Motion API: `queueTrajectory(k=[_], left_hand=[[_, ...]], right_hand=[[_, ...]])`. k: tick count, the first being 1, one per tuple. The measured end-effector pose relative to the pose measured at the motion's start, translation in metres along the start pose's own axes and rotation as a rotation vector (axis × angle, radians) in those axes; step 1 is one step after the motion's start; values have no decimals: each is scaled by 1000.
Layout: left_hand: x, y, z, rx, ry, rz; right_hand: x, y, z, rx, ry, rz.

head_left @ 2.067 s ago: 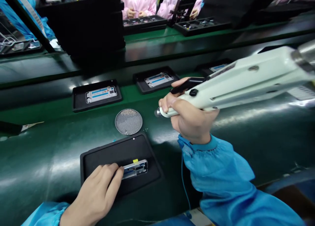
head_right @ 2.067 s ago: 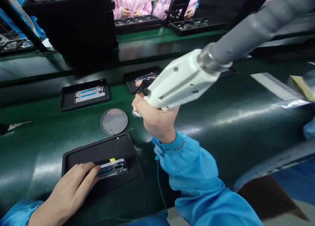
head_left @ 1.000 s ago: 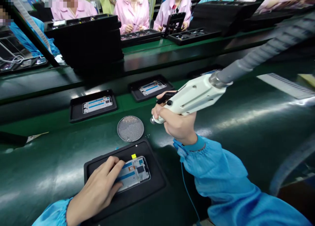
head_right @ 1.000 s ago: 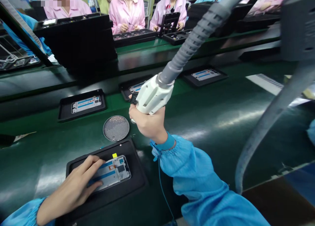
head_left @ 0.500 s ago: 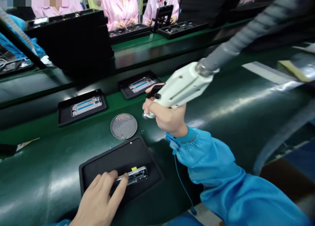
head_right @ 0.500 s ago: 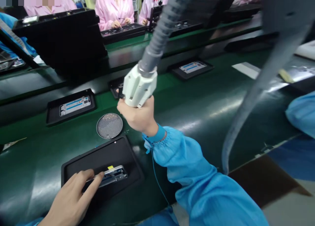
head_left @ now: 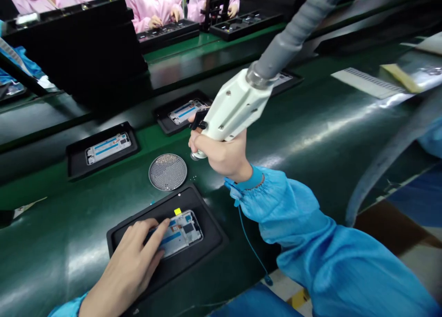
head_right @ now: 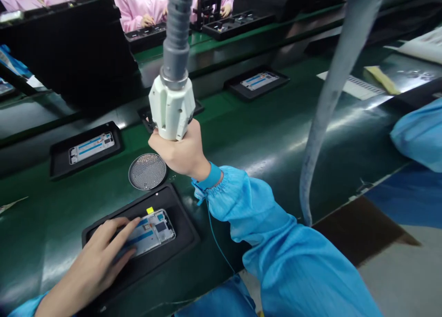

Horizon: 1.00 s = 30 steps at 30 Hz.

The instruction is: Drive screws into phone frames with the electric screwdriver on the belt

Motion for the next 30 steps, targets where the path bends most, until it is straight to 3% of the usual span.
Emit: queueTrajectory(k=[5,11,20,24,30], left_hand=[[-4,-3,-13,38,119,-39],[-3,-5,-7,32,92,17],[-3,2,-1,13,26,-41],[-10,4,4,13,-14,28],[-19,11,9,43,10,242]], right_hand=[[0,1,1,-20,14,-4],[-1,3,1,-55,-4,12],[4,5,7,-68,-19,68],[4,6,10,-100,-54,46],[-2,14,16,-177,-33,-18]])
Point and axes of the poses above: each hand's wrist, its own y-axis away from the middle knuckle, its own x-axis out of the back of the hand, z = x × y, the point moved 7 cm from there along -y, towards the middle knuckle, and after that the axes turned 3 degrees about x, right-handed, at the moved point
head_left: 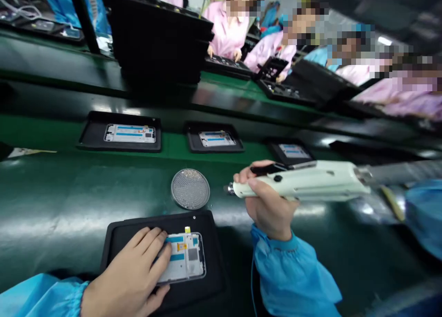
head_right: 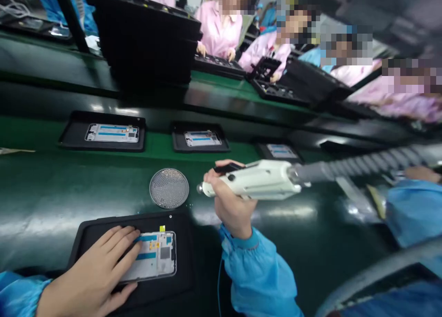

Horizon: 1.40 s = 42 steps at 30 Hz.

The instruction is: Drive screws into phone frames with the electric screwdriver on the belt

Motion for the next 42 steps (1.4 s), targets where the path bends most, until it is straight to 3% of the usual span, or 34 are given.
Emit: queueTrajectory(k=[5,11,19,29,36,42], left_hand=[[2,0,0,10,-53,102],[-12,2,1,47,-1,164],[-11,0,4,-22,-17,181],[-26,7,8,38,79,96],[-7,0,2,80,104,107],[3,-2,-5,67,123,33]], right_hand=[[-39,6,12,-16,-13,-97],[-85,18,51,-123,16,-200],[-85,22,66,-134,33,-180],[-86,23,71,-151,107,-191],[-88,23,72,-133,93,-211],[-90,20,78,-176,92,-159]])
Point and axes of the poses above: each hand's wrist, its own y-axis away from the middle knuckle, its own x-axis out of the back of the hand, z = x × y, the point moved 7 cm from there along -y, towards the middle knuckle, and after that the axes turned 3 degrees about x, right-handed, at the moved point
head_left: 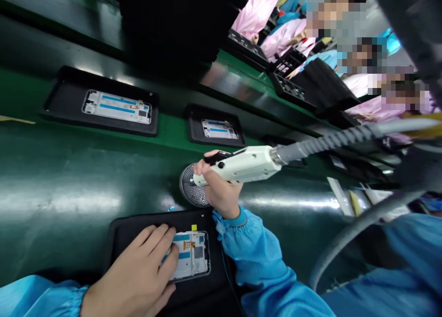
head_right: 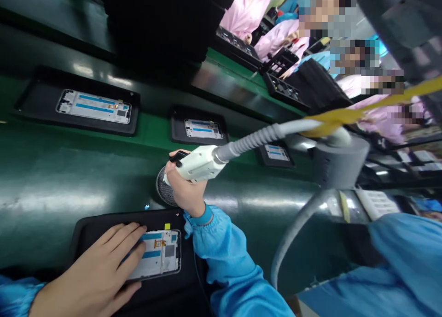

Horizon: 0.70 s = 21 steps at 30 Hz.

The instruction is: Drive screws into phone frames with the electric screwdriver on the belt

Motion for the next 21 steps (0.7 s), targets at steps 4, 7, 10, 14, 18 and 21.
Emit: queueTrajectory(k=[4,7,10,14,18,21], left_hand=[[0,0,-2,-3,3,-16],[1,0,-1,-13,-13,-8],[3,-2,-1,-23,-30,-4],[7,-5,-1,-40,-50,11],[9,-7,0,-49,-62,17],[7,-6,0,-46,-51,12]], right_hand=[[3,-3,7,13,-24,64],[5,-5,12,6,-42,99],[5,-6,14,-2,-53,92],[3,-5,13,-20,-66,90],[3,-5,14,-36,-66,92],[4,-4,15,-43,-65,100]])
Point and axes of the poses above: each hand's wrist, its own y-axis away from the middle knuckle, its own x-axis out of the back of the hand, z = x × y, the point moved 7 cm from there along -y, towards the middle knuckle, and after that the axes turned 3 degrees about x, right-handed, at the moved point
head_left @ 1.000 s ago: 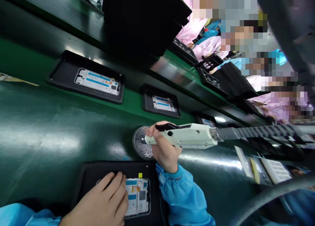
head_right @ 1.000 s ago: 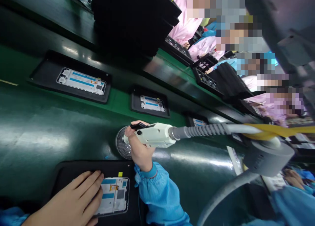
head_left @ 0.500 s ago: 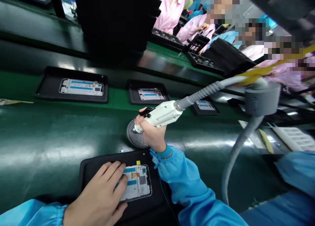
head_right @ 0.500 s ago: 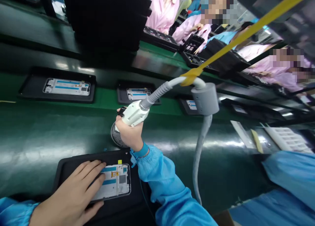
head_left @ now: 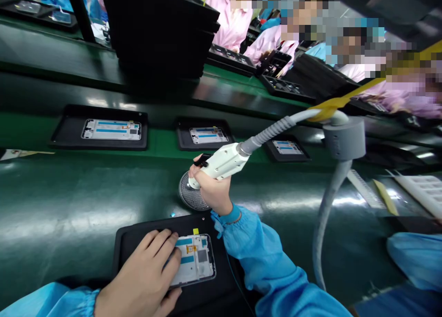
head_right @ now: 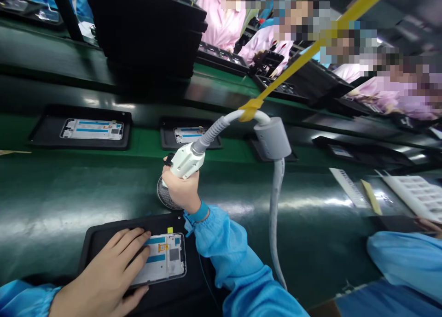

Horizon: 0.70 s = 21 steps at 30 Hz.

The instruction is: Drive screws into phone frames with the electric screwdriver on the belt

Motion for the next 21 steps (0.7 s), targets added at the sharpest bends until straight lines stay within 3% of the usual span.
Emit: queueTrajectory(k=[13,16,21], left_hand=[[-2,4,-3,13,58,9],[2,2,-12,24,108,-2],[11,-8,-45,108,75,-38]], right_hand=[[-4,-1,-2,42,-25,-57],[-2,-1,-27,89,-81,-75],[23,7,-96,228,-204,-70]])
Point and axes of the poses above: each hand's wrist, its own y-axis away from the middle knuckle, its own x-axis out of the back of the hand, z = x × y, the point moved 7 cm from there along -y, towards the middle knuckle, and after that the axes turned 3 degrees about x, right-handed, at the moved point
